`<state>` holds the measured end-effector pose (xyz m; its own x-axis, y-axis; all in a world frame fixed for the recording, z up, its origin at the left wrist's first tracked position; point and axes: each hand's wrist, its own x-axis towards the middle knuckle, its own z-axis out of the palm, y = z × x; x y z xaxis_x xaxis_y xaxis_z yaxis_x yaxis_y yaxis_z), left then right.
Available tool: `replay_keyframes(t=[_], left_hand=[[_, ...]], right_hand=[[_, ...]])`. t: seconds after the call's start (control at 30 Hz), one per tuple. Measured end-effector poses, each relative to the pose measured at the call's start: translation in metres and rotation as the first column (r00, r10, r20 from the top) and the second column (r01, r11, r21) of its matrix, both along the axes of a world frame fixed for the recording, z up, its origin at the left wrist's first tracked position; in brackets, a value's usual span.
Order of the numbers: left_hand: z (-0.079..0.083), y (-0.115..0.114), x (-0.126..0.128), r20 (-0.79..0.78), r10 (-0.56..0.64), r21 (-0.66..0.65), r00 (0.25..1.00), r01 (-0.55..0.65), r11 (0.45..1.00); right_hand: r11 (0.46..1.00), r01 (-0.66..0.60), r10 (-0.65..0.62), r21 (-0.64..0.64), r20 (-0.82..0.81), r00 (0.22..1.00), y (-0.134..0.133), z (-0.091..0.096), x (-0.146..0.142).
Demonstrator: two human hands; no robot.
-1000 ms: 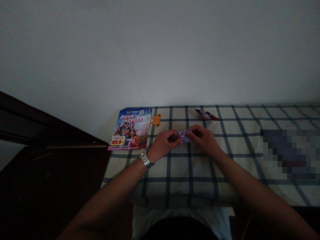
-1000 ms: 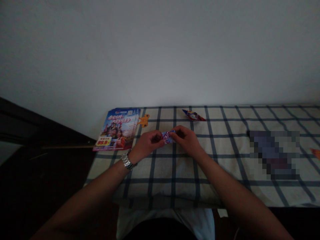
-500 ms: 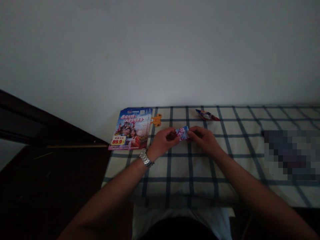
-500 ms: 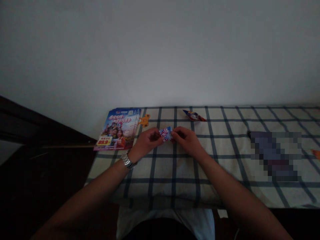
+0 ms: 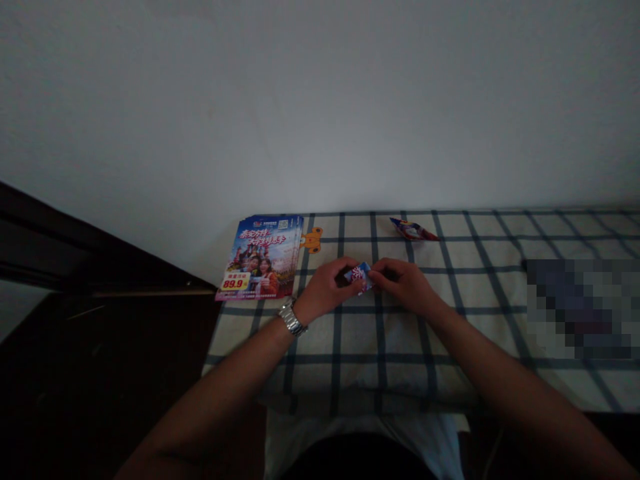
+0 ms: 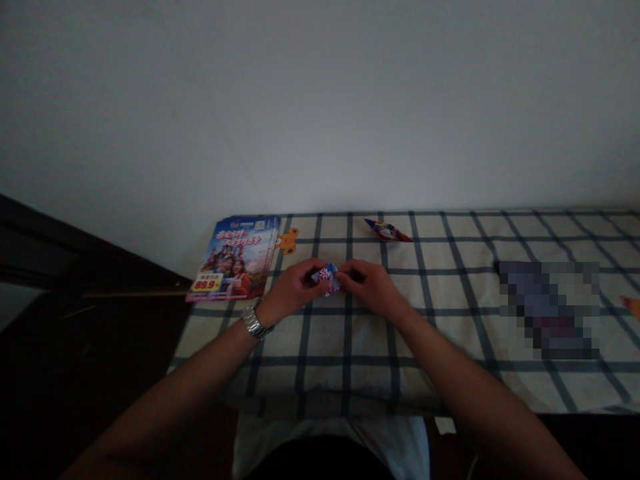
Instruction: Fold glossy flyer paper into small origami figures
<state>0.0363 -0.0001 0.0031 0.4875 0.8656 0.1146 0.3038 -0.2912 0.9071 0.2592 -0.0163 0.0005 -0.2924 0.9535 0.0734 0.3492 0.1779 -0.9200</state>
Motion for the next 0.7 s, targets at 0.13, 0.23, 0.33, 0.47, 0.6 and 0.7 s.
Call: replay_keyframes(t=[0.13,0.23,0.33,0.47,0.6,0.7], left_hand=[[0.0010,0.0004,0.0004,-0.030,0.027,0.020,0.999,-0.026,0.999],[0.0024,0.0001,0.0012,-0.023,0.036,0.017,0.999,-0.036,0.999],[0.0035,0.0001,0.0016,-0.014,0.065,0.017,0.998,-0.065,0.998],[0.0030,0.0014,0.0006,0.019,0.103,0.027,0.995,-0.103,0.994],[0.0028,0.0016,-0.0001,0.026,0.106,0.018,0.994,-0.106,0.994],[0.0021,0.0011,0.0002,0.027,0.101,0.004,0.994,-0.102,0.995]], right_hand=[[1.000,-0.005,0.005,-0.009,-0.002,1.000,-0.0009,0.0004,-0.0014],[1.000,0.007,-0.007,0.000,0.001,1.000,-0.0002,0.0008,-0.0017],[0.999,0.013,-0.014,-0.034,-0.049,0.999,0.0005,0.0003,-0.0019],[0.990,-0.024,0.004,-0.137,-0.142,0.990,0.0007,-0.0005,-0.0030],[0.983,-0.023,-0.005,-0.183,-0.152,0.988,0.0002,-0.0001,-0.0040],[0.986,-0.016,-0.006,-0.168,-0.128,0.992,0.0002,-0.0004,-0.0034]])
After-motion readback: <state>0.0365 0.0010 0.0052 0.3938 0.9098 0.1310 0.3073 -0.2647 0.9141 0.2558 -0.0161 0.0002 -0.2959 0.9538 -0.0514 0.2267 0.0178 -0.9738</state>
